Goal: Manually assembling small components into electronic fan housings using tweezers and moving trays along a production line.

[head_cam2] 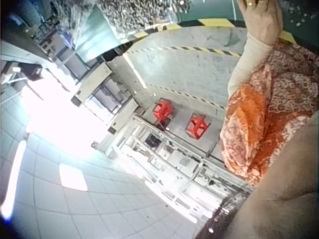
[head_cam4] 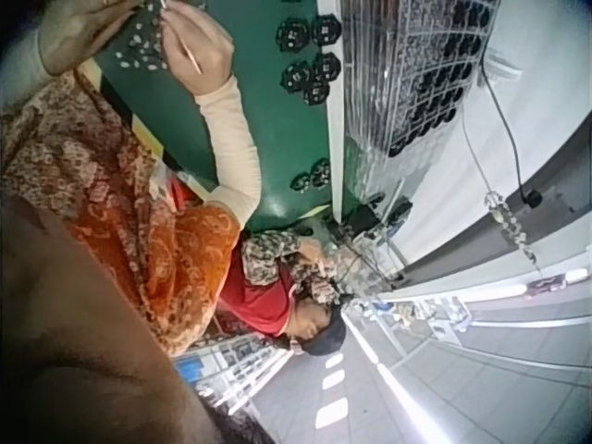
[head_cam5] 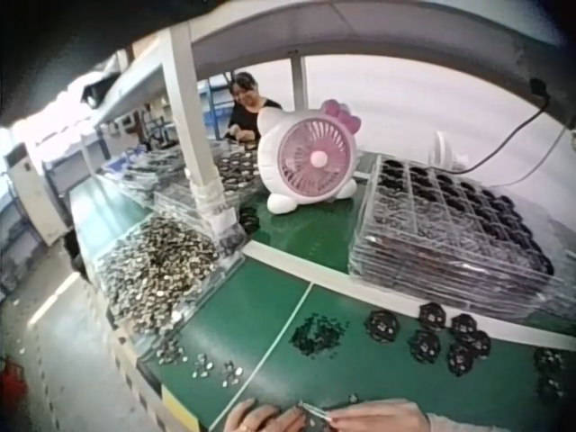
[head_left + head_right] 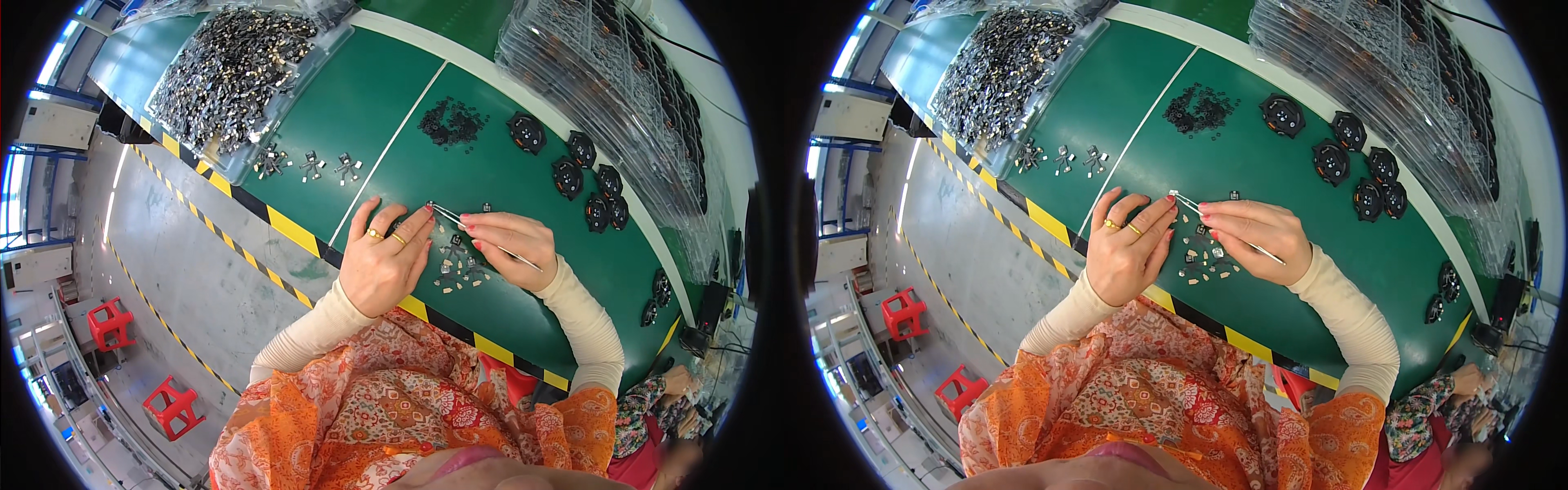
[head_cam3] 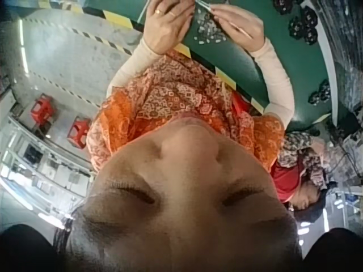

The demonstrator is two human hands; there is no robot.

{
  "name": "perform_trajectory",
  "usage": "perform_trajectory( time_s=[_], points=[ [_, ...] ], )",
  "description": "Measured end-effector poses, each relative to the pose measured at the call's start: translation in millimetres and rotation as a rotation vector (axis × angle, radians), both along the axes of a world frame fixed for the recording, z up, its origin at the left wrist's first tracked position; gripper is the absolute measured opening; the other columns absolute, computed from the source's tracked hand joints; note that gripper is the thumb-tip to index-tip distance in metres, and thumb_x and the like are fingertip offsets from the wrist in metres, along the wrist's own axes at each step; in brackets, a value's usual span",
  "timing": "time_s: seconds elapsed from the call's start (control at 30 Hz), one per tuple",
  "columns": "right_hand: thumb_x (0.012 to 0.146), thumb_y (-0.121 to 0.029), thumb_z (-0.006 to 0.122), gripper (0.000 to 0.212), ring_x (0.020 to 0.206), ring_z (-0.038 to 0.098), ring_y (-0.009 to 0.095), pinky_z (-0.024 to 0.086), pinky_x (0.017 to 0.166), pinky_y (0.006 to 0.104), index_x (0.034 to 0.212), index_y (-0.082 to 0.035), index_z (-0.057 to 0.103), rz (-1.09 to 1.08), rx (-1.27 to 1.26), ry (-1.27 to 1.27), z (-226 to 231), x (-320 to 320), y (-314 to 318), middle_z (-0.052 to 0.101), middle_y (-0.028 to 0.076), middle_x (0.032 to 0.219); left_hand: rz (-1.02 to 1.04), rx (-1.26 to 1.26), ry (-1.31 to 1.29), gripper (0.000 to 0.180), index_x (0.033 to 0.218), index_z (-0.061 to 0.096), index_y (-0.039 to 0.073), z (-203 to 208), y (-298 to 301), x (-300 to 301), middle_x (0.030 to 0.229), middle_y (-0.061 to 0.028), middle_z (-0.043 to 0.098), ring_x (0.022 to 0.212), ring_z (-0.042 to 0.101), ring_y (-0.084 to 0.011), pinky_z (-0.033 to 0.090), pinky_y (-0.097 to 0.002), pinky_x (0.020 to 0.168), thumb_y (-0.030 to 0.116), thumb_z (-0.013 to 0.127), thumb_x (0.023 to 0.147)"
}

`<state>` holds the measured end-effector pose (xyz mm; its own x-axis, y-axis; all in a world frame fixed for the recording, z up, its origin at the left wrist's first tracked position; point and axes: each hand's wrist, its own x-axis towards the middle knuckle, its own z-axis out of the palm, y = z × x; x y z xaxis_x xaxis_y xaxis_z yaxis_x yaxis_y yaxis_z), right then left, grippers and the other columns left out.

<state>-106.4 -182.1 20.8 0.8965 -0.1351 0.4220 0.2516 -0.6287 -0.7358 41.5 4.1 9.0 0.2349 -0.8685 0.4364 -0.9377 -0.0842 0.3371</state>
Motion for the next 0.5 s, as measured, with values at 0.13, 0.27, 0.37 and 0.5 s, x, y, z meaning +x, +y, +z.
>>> perform_trajectory(
  time_s=[0.13, 0.27, 0.37, 0.5],
  points=[
    [0.079, 0.007, 0.067, 0.024, 0.093, 0.071, 0.028, 0.058, 0.078, 0.0342, 0.103, 0.003, 0.070, -0.002, -0.030, -0.006, -0.5, -0.5, 0.2, 0.070, 0.017, 0.108, -0.004, -0.004, 0.004, 0.028, 0.107, 0.071, 0.004, -0.6, 0.8, 0.4, 0.120, -0.0032, 0.066, 0.104, 0.057, -0.0244, 0.039, -0.0477, 0.103, 0.008, 0.071, 0.079],
    [0.080, 0.007, 0.066, 0.025, 0.093, 0.071, 0.029, 0.058, 0.079, 0.0343, 0.104, 0.002, 0.070, 0.031, -0.005, -0.009, -5.9, -2.4, -2.4, 0.070, 0.017, 0.110, -0.007, -0.004, 0.011, 0.029, 0.107, 0.071, 0.004, -0.2, -0.3, 0.6, 0.119, -0.0032, 0.065, 0.105, 0.057, -0.0243, 0.039, -0.0474, 0.103, 0.008, 0.071, 0.079],
    [0.079, 0.008, 0.066, 0.028, 0.095, 0.071, 0.029, 0.057, 0.080, 0.0354, 0.107, 0.002, 0.069, 0.071, 0.010, -0.012, -8.2, -4.0, -3.7, 0.069, 0.018, 0.114, 0.002, -0.011, 0.029, 0.030, 0.107, 0.071, 0.004, 0.1, -0.1, 0.4, 0.117, -0.0033, 0.064, 0.105, 0.057, -0.0242, 0.039, -0.0473, 0.103, 0.008, 0.071, 0.078],
    [0.078, 0.007, 0.067, 0.031, 0.098, 0.070, 0.030, 0.056, 0.082, 0.0366, 0.109, 0.002, 0.069, 0.097, -0.034, -0.022, -7.6, -4.6, -5.3, 0.067, 0.018, 0.117, -0.009, -0.008, 0.007, 0.030, 0.108, 0.070, 0.005, -1.9, 1.0, 0.7, 0.116, -0.0037, 0.063, 0.105, 0.057, -0.0239, 0.039, -0.0472, 0.103, 0.008, 0.072, 0.078]
  ],
)
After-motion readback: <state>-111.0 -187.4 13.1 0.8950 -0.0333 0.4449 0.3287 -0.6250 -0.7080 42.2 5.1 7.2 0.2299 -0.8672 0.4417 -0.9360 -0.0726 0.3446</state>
